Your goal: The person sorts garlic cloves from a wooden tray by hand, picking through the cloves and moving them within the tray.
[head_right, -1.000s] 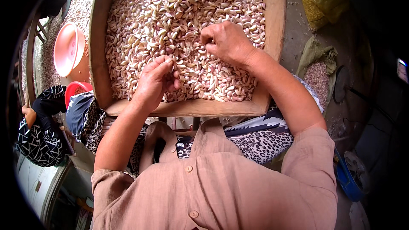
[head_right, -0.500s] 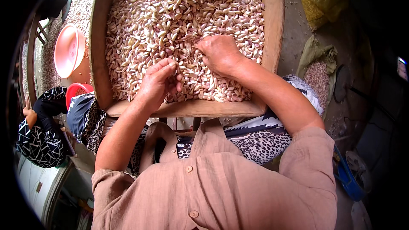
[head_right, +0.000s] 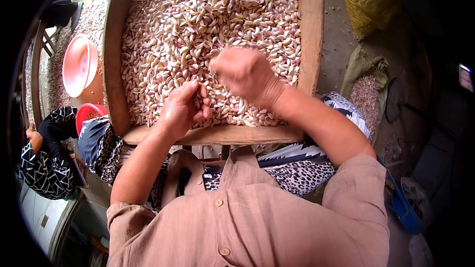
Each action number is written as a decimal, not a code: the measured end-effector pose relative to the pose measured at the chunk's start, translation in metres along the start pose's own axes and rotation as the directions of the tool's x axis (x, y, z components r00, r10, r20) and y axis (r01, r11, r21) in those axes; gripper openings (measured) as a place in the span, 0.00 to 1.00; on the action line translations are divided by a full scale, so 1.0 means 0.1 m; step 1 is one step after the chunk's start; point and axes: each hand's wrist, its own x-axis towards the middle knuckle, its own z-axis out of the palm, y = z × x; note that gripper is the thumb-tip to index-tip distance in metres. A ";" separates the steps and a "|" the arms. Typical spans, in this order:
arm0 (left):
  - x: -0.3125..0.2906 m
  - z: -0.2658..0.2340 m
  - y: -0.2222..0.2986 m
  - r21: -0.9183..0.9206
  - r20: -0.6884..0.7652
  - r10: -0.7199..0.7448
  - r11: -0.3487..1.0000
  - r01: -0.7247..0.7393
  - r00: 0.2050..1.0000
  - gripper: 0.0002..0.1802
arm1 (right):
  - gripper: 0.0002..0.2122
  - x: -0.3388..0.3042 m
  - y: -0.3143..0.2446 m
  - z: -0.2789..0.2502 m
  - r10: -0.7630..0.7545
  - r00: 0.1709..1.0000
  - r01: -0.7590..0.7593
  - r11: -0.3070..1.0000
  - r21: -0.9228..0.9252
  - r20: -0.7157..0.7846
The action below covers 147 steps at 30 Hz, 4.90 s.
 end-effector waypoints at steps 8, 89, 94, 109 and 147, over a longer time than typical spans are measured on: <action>-0.03 -0.02 0.10 0.008 -0.049 0.080 0.997 -0.080 0.996 0.18 | 0.15 0.02 0.69 -0.29 0.495 0.860 -0.504 0.862 0.057 0.125; -0.01 -0.05 0.17 0.126 -0.047 0.171 0.978 -0.164 0.984 0.15 | 0.05 -0.17 0.31 -0.16 0.295 0.809 -0.199 0.951 -0.236 0.509; -0.02 -0.03 0.18 0.139 -0.042 0.168 0.977 -0.160 0.985 0.13 | 0.05 -0.21 0.36 -0.06 0.243 0.824 -0.132 0.961 -0.245 0.511; 0.06 -0.02 -0.01 0.183 0.094 0.162 0.967 -0.177 0.982 0.12 | 0.06 -0.10 0.33 -0.24 0.257 0.647 -0.735 0.461 0.497 0.718; 0.06 0.09 -0.11 0.182 0.116 0.331 0.920 -0.347 0.937 0.03 | 0.06 -0.07 0.11 -0.11 0.326 0.500 -0.861 0.087 0.501 0.802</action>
